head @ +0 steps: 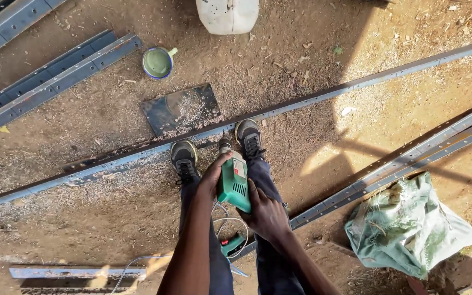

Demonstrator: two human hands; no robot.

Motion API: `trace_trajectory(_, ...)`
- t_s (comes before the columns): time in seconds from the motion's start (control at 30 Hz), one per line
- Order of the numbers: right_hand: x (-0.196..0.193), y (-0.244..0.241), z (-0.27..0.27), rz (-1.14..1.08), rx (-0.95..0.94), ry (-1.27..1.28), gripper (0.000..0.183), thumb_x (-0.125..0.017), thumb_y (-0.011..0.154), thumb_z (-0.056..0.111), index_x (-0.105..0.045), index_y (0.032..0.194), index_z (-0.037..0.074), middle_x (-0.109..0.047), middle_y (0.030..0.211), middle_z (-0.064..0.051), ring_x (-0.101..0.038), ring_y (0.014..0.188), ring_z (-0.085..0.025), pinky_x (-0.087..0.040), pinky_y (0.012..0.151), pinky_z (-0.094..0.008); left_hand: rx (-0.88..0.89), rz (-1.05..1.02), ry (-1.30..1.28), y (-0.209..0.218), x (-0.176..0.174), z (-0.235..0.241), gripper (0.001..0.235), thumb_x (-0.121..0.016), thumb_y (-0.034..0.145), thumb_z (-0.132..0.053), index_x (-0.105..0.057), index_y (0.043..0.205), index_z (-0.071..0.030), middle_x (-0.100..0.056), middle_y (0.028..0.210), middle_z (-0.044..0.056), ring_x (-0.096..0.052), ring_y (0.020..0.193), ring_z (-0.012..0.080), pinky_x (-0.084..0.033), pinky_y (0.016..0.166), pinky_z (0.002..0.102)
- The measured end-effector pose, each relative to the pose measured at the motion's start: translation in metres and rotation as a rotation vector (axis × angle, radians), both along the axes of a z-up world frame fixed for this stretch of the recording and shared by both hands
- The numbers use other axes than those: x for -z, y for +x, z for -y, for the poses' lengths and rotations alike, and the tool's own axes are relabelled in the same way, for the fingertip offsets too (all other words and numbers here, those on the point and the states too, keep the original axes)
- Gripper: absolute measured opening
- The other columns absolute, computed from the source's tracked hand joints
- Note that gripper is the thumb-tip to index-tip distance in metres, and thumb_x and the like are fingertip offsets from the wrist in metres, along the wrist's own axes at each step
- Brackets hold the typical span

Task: Using a power drill to create holes in metal structural beams laid on the ground.

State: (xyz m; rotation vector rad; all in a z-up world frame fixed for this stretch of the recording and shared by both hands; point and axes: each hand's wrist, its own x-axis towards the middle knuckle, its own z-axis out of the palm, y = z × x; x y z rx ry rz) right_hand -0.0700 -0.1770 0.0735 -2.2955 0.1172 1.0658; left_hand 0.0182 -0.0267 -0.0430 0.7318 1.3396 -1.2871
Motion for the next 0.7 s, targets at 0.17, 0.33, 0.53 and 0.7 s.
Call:
trace_trajectory(0.17, 0.013, 0.012, 0.006, -0.018, 0.103, -0.021, 0.084, -0.07, 0.079, 0.032, -0.042, 0.153, 0.007, -0.071, 0.106, -0.014, -0.074, 0.087, -0.047, -0.061, 0.073, -0.062, -0.026, 0.036, 0.097, 0.019, -0.014, 0.012, 0.064, -0.089, 0.068, -0.041, -0.068, 0.116, -0.005, -0.07, 0.101, 0.016, -0.068, 0.092, 0.0308, -0.053, 0.087, 0.043)
trace_trajectory(0.33, 0.024, 0.01, 0.01, -0.061, 0.127, -0.033, 0.085, -0.07, 0.076, 0.03, -0.041, 0.154, 0.011, -0.072, 0.107, -0.015, -0.073, 0.088, -0.05, -0.06, 0.075, -0.066, -0.011, 0.066, 0.106, 0.014, 0.004, 0.014, 0.058, -0.089, 0.068, -0.043, -0.07, 0.109, -0.008, -0.07, 0.094, 0.013, -0.069, 0.085, 0.0297, -0.054, 0.081, 0.041)
trace_trajectory(0.53, 0.043, -0.007, 0.012, -0.017, 0.097, -0.066, 0.084, -0.068, 0.076, 0.035, -0.042, 0.154, 0.016, -0.072, 0.104, -0.011, -0.074, 0.082, -0.047, -0.062, 0.07, -0.063, 0.061, 0.097, 0.137, 0.023, -0.018, 0.018, 0.074, -0.087, 0.069, -0.048, -0.066, 0.126, -0.007, -0.07, 0.112, 0.017, -0.069, 0.1, 0.0331, -0.054, 0.091, 0.044)
trace_trajectory(0.7, 0.042, -0.011, 0.006, 0.058, 0.025, -0.083, 0.088, -0.071, 0.074, 0.031, -0.041, 0.154, 0.012, -0.072, 0.1, -0.01, -0.075, 0.077, -0.044, -0.063, 0.066, -0.06, 0.108, 0.143, 0.165, 0.018, -0.022, 0.014, 0.079, -0.086, 0.072, -0.049, -0.063, 0.132, -0.004, -0.069, 0.117, 0.021, -0.069, 0.106, 0.0362, -0.054, 0.093, 0.048)
